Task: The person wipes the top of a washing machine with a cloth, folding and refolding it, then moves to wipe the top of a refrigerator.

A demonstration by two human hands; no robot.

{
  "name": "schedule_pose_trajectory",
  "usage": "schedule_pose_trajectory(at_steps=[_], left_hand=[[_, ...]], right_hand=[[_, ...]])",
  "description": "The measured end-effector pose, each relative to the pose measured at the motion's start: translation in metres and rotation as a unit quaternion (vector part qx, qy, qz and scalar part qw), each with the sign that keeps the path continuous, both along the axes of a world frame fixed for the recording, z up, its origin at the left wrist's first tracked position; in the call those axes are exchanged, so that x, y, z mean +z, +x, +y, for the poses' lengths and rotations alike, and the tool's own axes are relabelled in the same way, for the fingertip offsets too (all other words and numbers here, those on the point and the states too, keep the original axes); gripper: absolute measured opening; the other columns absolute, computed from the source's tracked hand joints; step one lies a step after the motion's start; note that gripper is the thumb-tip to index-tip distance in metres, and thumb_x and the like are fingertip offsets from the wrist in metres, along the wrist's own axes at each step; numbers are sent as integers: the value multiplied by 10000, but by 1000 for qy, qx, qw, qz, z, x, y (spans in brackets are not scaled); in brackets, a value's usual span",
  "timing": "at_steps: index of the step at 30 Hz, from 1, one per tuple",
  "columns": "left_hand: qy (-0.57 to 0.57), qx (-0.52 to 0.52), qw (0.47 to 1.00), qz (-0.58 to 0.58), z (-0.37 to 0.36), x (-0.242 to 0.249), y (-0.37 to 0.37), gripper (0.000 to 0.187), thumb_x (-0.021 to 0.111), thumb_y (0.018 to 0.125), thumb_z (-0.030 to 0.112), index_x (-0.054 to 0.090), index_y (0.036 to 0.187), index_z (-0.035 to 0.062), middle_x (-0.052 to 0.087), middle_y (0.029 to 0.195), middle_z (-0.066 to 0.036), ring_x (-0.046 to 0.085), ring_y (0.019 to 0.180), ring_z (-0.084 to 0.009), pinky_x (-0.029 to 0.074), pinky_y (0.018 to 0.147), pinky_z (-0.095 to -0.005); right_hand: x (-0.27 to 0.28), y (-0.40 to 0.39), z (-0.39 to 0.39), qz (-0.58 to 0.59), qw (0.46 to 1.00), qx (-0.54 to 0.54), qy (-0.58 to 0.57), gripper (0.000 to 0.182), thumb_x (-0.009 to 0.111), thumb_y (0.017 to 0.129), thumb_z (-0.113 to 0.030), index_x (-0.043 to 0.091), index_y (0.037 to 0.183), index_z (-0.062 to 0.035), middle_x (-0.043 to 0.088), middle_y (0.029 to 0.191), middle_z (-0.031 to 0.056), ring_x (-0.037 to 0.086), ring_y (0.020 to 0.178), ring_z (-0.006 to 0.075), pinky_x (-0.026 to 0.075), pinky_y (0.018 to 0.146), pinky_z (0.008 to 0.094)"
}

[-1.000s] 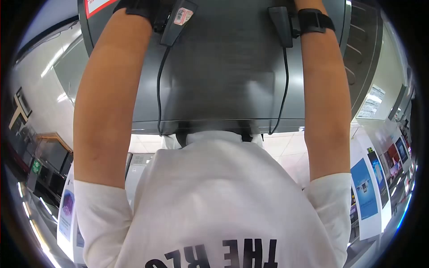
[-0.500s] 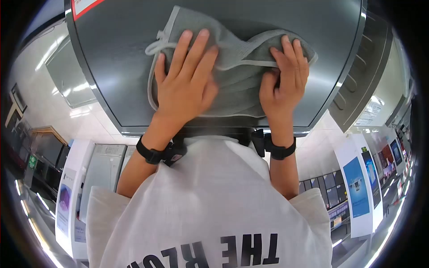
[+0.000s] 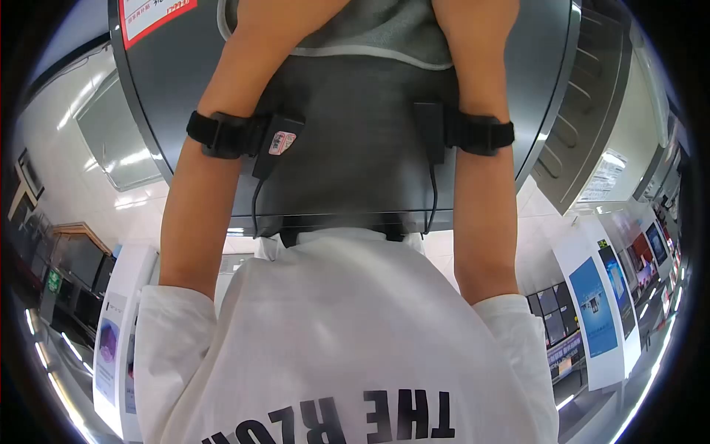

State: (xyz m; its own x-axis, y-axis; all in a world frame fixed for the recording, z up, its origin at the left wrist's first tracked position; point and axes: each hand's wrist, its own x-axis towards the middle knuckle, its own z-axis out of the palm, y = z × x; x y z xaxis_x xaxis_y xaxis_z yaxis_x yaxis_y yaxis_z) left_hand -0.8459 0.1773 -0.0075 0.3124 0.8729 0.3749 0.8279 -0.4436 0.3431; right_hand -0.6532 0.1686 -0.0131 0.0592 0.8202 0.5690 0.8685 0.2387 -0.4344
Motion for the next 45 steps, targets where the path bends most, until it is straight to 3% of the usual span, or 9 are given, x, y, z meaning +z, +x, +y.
schedule_pose_trajectory(at_steps=[15,16,19,21,28,38,41,44,45], left_hand=[[45,14,999,-26,35,-15,12,395,589,875,176,607,1257,74,612,1382,-132,520,1351,-308,397,1067,-547],[6,10,1000,1,27,-11,8,454,585,875,175,577,1314,58,565,1415,-164,484,1367,-343,385,1090,-535],[-26,9,999,-28,-16,-9,-3,432,576,867,173,612,1296,129,512,1527,-40,413,1460,-255,285,1133,-572],[-59,-2,998,-11,-58,-1,-14,440,561,866,153,605,1302,119,503,1536,-48,399,1469,-272,289,1136,-587],[-190,-1,980,58,-147,27,-35,425,548,829,121,629,1242,58,507,1528,-119,410,1465,-314,237,1154,-553],[-129,-26,991,19,-41,18,-3,449,547,841,104,598,1287,88,495,1540,-70,396,1473,-281,274,1141,-575],[-146,6,989,3,-53,21,-17,449,554,848,107,597,1295,95,493,1542,-64,386,1477,-296,295,1128,-591],[-210,14,976,52,-115,33,-44,423,558,857,136,625,1274,112,496,1540,-76,403,1469,-296,243,1157,-567],[-206,-50,970,118,-150,31,-54,420,574,855,167,630,1270,135,501,1536,-65,410,1465,-271,229,1164,-555]], right_hand=[[-6,-14,39,39,998,30,39,261,611,800,-42,701,1039,13,708,1119,231,643,1116,422,495,1005,477],[-6,-15,32,23,999,25,8,277,603,803,-38,688,1062,9,699,1157,224,627,1155,419,473,1034,478],[10,-17,-14,91,990,60,-95,265,594,799,-45,696,1043,-63,698,1224,100,605,1235,323,431,1045,508],[-3,-13,-49,39,996,68,-33,253,600,792,-40,695,1026,-59,694,1242,97,594,1253,325,424,1067,515],[24,-12,-134,29,976,62,-205,271,597,776,-23,696,1024,-72,655,1318,79,553,1322,315,386,1100,541],[3,-8,-23,65,991,59,-97,269,584,802,-37,698,1045,-56,670,1297,104,552,1321,329,382,1101,543],[9,-6,-37,30,990,68,-120,313,587,801,-40,689,1096,-51,648,1335,119,533,1339,335,377,1103,557],[22,-1,-114,-3,979,44,-197,349,576,793,-67,685,1124,-72,570,1430,140,462,1375,432,358,1099,597],[28,-3,-151,-35,965,51,-256,348,585,783,-89,686,1116,-82,564,1434,141,465,1368,432,366,1087,588]])
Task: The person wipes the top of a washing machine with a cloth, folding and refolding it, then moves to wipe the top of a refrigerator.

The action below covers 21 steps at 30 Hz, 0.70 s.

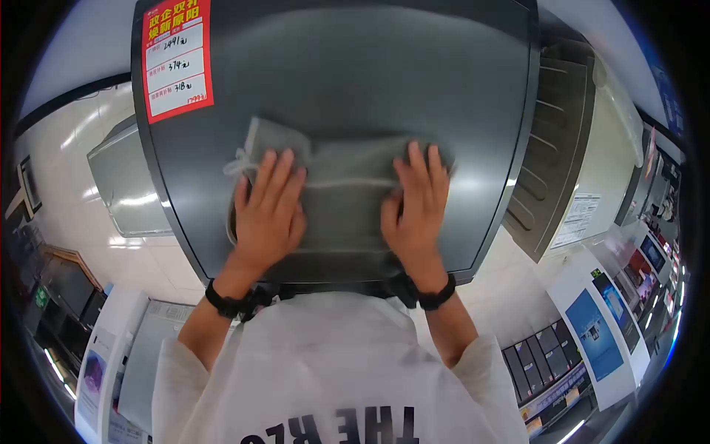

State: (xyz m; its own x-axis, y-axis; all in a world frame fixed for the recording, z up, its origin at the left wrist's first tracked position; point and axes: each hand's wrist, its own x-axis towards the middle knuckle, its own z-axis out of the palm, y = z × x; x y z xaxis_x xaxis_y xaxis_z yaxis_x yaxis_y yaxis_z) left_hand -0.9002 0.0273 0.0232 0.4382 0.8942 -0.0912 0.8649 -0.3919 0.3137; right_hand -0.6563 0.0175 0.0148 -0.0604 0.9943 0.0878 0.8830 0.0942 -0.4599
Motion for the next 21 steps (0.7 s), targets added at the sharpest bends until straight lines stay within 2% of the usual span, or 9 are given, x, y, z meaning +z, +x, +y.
schedule_pose_trajectory(at_steps=[1,3,7,10,11,14,15,18,21], left_hand=[[-2,-72,996,54,-38,-5,-11,417,589,853,198,635,1266,157,507,1532,-53,416,1461,-247,215,1170,-543],[-22,-192,981,10,-102,-1,-33,426,611,847,259,633,1268,196,516,1525,-19,412,1457,-203,212,1164,-533],[-18,-244,970,13,-105,7,-40,451,632,834,321,628,1270,205,506,1532,-3,408,1455,-189,163,1174,-529],[-36,-248,968,12,-95,9,-32,459,632,827,314,626,1272,202,495,1540,-12,407,1456,-194,152,1182,-529],[-11,-216,976,3,-92,7,-26,466,614,825,276,623,1279,175,484,1546,-42,405,1458,-214,209,1158,-534],[-38,-135,990,-4,-89,17,-12,497,617,800,248,618,1286,147,473,1551,-64,400,1461,-226,282,1114,-538],[-20,-128,991,-22,-97,18,-10,524,630,783,234,613,1294,123,485,1522,-95,428,1424,-269,329,1076,-538],[-25,-111,993,-38,-125,15,-19,535,643,775,232,611,1296,117,502,1476,-117,459,1369,-311,346,1054,-560],[5,-66,998,-3,-133,20,-25,505,661,756,256,637,1240,116,543,1406,-121,497,1288,-317,383,1002,-585]], right_hand=[[5,-3,-37,-29,998,20,-59,347,595,773,-111,687,1107,-93,558,1437,143,467,1360,432,373,1075,579],[5,-6,-102,-41,988,110,-98,383,634,746,-166,688,1122,-113,556,1436,140,482,1341,392,384,1051,543],[4,4,-110,-59,987,141,-56,451,660,721,-191,685,1168,-135,528,1472,99,459,1365,348,383,1059,504],[4,-2,-86,-72,986,147,-33,465,652,727,-183,675,1189,-134,520,1480,96,452,1381,334,378,1075,504],[6,-5,-78,-73,987,131,-60,476,657,739,-164,660,1211,-105,503,1493,110,429,1405,340,359,1102,518],[19,-13,-68,-26,992,99,-69,498,589,781,-100,577,1272,-18,453,1524,177,376,1431,434,311,1126,589],[17,-13,-74,-31,994,87,-57,514,589,759,-51,572,1270,-1,473,1493,187,369,1435,442,317,1135,595],[14,-3,-100,-40,994,80,-66,499,609,775,-51,584,1271,-2,455,1488,191,355,1440,430,315,1138,614],[13,3,-127,-70,991,62,-93,555,604,759,-42,559,1309,10,419,1501,236,310,1453,473,283,1125,677]])
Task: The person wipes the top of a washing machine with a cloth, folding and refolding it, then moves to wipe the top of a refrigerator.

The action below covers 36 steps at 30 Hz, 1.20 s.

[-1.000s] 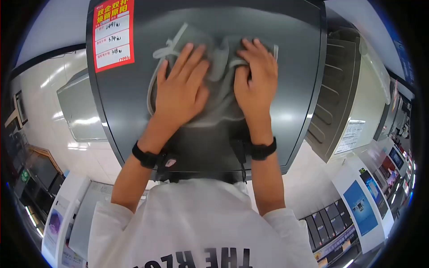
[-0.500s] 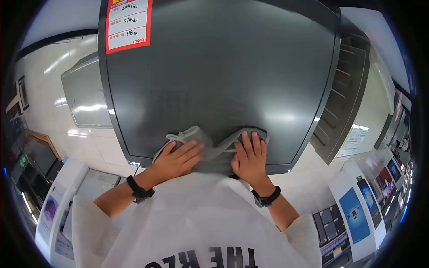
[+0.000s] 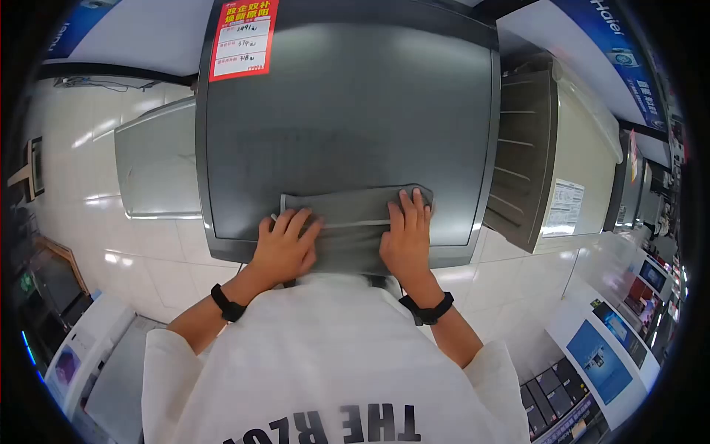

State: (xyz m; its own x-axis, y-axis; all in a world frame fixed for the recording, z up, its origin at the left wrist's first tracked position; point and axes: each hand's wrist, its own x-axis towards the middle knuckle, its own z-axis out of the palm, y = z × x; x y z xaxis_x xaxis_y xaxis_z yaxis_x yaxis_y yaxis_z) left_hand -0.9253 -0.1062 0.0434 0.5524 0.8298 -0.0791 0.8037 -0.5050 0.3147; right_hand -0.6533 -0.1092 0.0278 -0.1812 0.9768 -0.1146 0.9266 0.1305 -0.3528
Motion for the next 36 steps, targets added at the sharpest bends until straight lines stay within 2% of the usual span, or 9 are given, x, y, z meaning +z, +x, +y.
schedule_pose_trajectory(at_steps=[3,4,8,11,16,23,28,35,36], left_hand=[[53,12,997,50,12,6,9,521,665,756,257,630,1252,103,543,1401,-128,491,1307,-326,365,1027,-623],[35,29,998,51,17,6,15,512,659,785,264,622,1259,73,496,1441,-182,452,1354,-371,310,1058,-689],[90,94,991,37,40,5,46,442,668,808,313,642,1170,60,569,1284,-222,520,1283,-388,307,1052,-699],[-2,94,995,38,60,34,67,438,676,809,335,647,1160,75,597,1185,-189,566,1199,-377,319,1044,-691],[4,-59,991,-123,58,-20,15,375,655,800,245,660,1160,139,556,1326,-77,480,1322,-310,435,1024,-478],[5,-31,990,-139,77,-25,32,472,640,708,203,658,1169,105,593,1333,-102,507,1333,-324,388,1060,-475],[51,35,981,-185,94,-35,69,558,621,680,174,554,1193,-36,520,1370,-204,476,1342,-389,370,1073,-509],[18,-44,987,-150,65,-30,44,523,666,694,245,619,1160,12,560,1337,-169,513,1282,-357,404,1027,-476],[16,-65,988,-136,54,-27,37,492,693,694,280,641,1132,61,582,1317,-132,527,1266,-323,420,1000,-458]], right_hand=[[10,-10,-5,17,1000,-20,-13,607,605,738,-40,546,1340,11,383,1520,261,277,1462,493,244,1120,714],[13,-14,1,21,1000,-22,-6,618,604,734,-40,544,1347,9,374,1526,264,270,1465,495,236,1122,716],[11,-33,29,38,999,4,19,626,613,732,-49,551,1353,-5,362,1538,259,258,1473,488,228,1127,711],[11,-32,22,38,997,60,-5,596,636,744,-61,576,1337,-34,374,1542,232,263,1480,459,239,1131,693],[16,-9,9,50,992,109,-51,502,657,775,-74,635,1276,-106,419,1534,169,319,1469,408,250,1136,667],[-6,-26,38,63,995,82,-3,416,601,746,-45,640,1160,-62,455,1528,147,316,1480,402,216,1156,631],[-22,-47,66,106,992,37,63,288,620,784,-106,609,1046,11,445,1523,201,321,1492,379,167,1186,599],[-5,-24,43,77,989,128,6,241,602,774,-77,644,1003,-15,491,1491,155,378,1455,339,235,1177,566],[5,-22,35,55,988,145,-21,203,604,768,-74,667,960,-56,538,1453,121,442,1403,319,298,1139,548]])
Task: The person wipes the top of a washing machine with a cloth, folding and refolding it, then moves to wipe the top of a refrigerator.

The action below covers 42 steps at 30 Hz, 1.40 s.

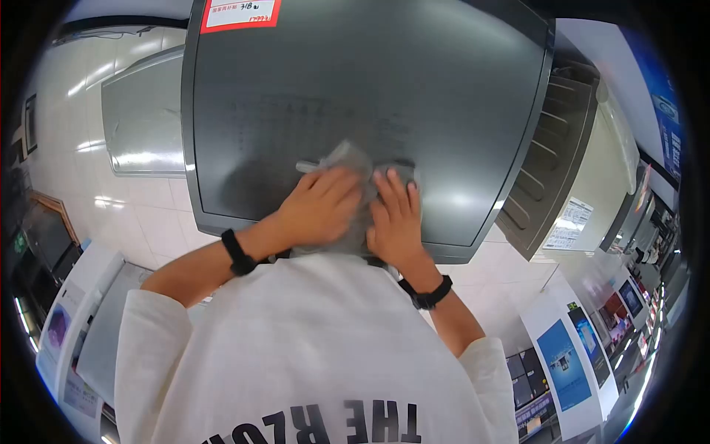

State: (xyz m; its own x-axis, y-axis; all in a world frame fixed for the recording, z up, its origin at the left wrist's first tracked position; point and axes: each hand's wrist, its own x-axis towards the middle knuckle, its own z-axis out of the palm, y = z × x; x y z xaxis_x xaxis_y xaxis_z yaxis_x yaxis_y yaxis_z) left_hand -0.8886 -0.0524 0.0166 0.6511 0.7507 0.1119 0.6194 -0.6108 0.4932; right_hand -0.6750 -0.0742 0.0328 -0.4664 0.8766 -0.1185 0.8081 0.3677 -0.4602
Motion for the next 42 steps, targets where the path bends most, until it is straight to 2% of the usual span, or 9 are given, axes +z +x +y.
schedule_pose_trajectory(at_steps=[7,12,16,19,22,25,29,35,42], left_hand=[[-5,-53,998,23,-4,3,-8,453,711,687,257,634,1109,113,587,1321,-86,526,1286,-286,425,1010,-435],[57,98,993,21,84,1,26,525,638,754,186,586,1260,56,534,1395,-146,475,1353,-351,430,1027,-487],[141,159,977,6,165,-15,42,511,598,820,157,570,1322,65,520,1431,-136,456,1371,-361,418,1068,-490],[143,171,975,-6,200,-17,40,509,584,858,164,553,1353,47,518,1432,-177,451,1368,-384,384,1100,-514],[136,165,977,-6,213,-15,34,522,578,867,161,539,1369,23,504,1420,-215,446,1349,-421,366,1113,-524],[152,182,971,18,212,-16,34,530,591,846,148,552,1367,58,512,1446,-136,450,1372,-355,397,1097,-489],[122,211,970,19,198,-9,31,519,595,847,137,575,1364,91,536,1458,-71,463,1389,-286,415,1091,-470],[71,230,970,36,157,-10,20,529,610,837,125,610,1365,122,526,1479,-110,454,1394,-356,395,1086,-476],[82,207,973,54,178,-15,34,543,609,840,148,597,1382,143,503,1500,-109,429,1415,-353,376,1089,-485]], right_hand=[[-2,6,-17,38,999,18,15,210,605,763,-83,667,964,-73,566,1430,109,491,1361,319,352,1086,534],[-17,4,74,1,986,-113,123,411,573,733,-76,653,1135,-39,519,1476,155,428,1417,366,292,1143,583],[-30,2,173,81,969,-110,205,514,588,734,-117,625,1243,-60,537,1463,159,423,1422,380,289,1150,586],[-38,0,227,136,959,-94,232,490,599,743,-128,641,1229,-73,560,1445,147,440,1413,363,301,1147,579],[-19,-9,246,84,939,-94,319,276,594,804,-28,673,1067,4,686,1198,213,612,1187,420,455,1054,473],[-50,-4,240,126,948,-116,268,447,603,757,-135,663,1197,-84,574,1435,128,464,1396,347,320,1137,576],[-43,3,204,85,961,-150,217,423,600,770,-125,676,1185,-92,572,1436,128,474,1384,369,333,1125,582],[-28,14,142,52,967,-215,129,439,590,769,-90,672,1200,-97,555,1461,134,441,1411,399,294,1136,605],[-41,16,184,65,965,-193,164,420,595,747,-86,675,1158,-114,558,1457,140,451,1405,389,306,1131,602]])
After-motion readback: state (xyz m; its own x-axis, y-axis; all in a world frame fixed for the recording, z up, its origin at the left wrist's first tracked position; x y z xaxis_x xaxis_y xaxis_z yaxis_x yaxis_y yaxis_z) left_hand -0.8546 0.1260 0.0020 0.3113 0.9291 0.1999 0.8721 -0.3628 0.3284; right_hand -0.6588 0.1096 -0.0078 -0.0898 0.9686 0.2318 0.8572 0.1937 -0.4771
